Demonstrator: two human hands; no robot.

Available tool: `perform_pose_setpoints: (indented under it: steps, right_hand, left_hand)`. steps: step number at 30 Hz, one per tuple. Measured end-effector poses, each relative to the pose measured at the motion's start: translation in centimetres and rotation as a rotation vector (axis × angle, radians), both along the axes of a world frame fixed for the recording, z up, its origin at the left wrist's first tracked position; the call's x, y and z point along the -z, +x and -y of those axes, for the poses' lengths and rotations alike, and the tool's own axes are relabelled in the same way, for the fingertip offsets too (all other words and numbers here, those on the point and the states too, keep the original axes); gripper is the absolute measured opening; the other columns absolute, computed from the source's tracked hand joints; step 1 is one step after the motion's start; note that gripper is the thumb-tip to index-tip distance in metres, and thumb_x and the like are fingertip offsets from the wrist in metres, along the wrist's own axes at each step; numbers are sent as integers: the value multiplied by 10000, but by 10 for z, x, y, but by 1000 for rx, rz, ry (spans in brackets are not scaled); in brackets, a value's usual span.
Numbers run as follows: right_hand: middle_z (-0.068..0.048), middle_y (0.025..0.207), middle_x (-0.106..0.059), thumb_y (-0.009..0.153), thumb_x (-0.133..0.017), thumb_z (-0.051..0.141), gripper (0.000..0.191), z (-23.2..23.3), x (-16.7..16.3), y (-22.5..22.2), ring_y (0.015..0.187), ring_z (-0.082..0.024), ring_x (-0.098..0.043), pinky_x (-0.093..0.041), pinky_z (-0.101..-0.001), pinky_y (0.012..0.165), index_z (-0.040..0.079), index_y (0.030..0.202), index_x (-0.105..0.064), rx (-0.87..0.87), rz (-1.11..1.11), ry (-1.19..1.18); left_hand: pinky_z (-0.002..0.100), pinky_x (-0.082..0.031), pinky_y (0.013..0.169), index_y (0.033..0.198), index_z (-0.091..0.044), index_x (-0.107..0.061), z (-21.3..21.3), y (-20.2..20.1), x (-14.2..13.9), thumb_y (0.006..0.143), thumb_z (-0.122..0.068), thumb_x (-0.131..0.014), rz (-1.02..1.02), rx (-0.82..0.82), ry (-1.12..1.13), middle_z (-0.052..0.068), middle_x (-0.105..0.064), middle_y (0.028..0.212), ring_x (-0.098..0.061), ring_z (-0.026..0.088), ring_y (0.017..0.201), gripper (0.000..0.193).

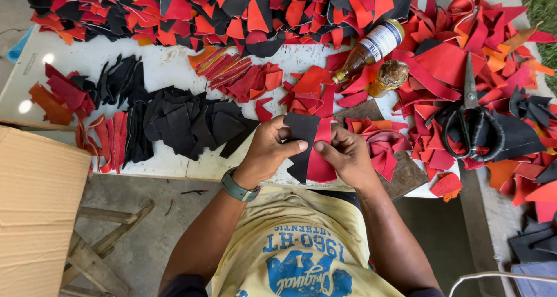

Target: The person repeatedly picks up red and black fabric pieces from a table, aligns them, and presses them together by hand. They occasionally sort and stack the pieces into piles while continuing the assembly process.

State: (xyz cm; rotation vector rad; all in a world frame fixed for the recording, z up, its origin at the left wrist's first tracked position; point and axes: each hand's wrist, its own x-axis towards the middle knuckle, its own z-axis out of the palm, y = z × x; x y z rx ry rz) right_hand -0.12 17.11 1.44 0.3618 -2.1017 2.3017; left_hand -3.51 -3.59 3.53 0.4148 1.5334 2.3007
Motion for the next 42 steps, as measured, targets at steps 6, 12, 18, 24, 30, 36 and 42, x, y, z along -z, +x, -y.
perform_pose_setpoints:
  steps: [6, 12, 18, 24, 30, 36, 42]
  right_hand:
    - [2, 807, -528, 985, -727, 92, 189, 11, 3, 2, 740, -75, -454, -410, -250, 649, -14, 938, -578, 131, 36, 416]
    - [31, 974, -669, 979, -662, 122, 187, -2, 4, -5, 860, -57, -580, -489, -224, 767, 30, 1134, -613, -62, 59, -34]
    - [45, 856, -585, 1067, -614, 192, 190, 4, 5, -15, 774, -70, -484, -436, -242, 707, 26, 1120, -691, 151, 58, 133]
    - [11, 841, -582, 1087, -586, 186, 174, 35, 17, -1, 787, -84, -520, -478, -250, 742, 18, 1039, -593, 452, -191, 344]
    - [8, 904, -631, 1090, -608, 160, 146, 28, 26, -12, 840, -68, -524, -474, -242, 766, 19, 1063, -631, 384, -117, 171]
    - [-3, 946, -698, 938, -704, 43, 335, -5, 15, -3, 841, -70, -610, -487, -228, 747, 37, 1261, -613, -23, 219, -147]
    - [-51, 989, -735, 857, -748, -60, 491, -4, 5, 2, 851, -76, -653, -525, -234, 740, 36, 1301, -562, -44, 191, -25]
  left_hand:
    - [234, -589, 750, 1222, 42, -617, -4, 10, -5, 835, -7, -732, -304, -205, -428, 65, -748, 1009, -720, 67, 905, 407]
    - [241, -584, 783, 1179, 38, -716, 7, -1, -12, 873, -63, -770, -197, -89, -291, 65, -751, 1023, -679, 63, 873, 327]
    - [245, -558, 754, 1105, 30, -753, -3, -4, -11, 916, -136, -764, -297, -183, -397, 59, -775, 948, -666, 59, 848, 252]
    - [275, -579, 786, 1021, 23, -754, -16, 3, -11, 894, -162, -758, -396, -340, -481, 89, -782, 906, -738, 109, 837, 224]
    - [321, -571, 829, 1288, 16, -622, -12, 11, -1, 866, -79, -785, -376, -243, -377, 133, -743, 1074, -696, 168, 948, 463]
    - [321, -621, 805, 1381, 14, -466, -1, 16, 15, 845, 42, -731, 16, -161, 5, 160, -713, 1089, -707, 163, 935, 599]
    - [287, -604, 823, 1353, 4, -459, -1, 14, 22, 830, 72, -721, -55, -79, -59, 101, -680, 1135, -689, 128, 988, 589]
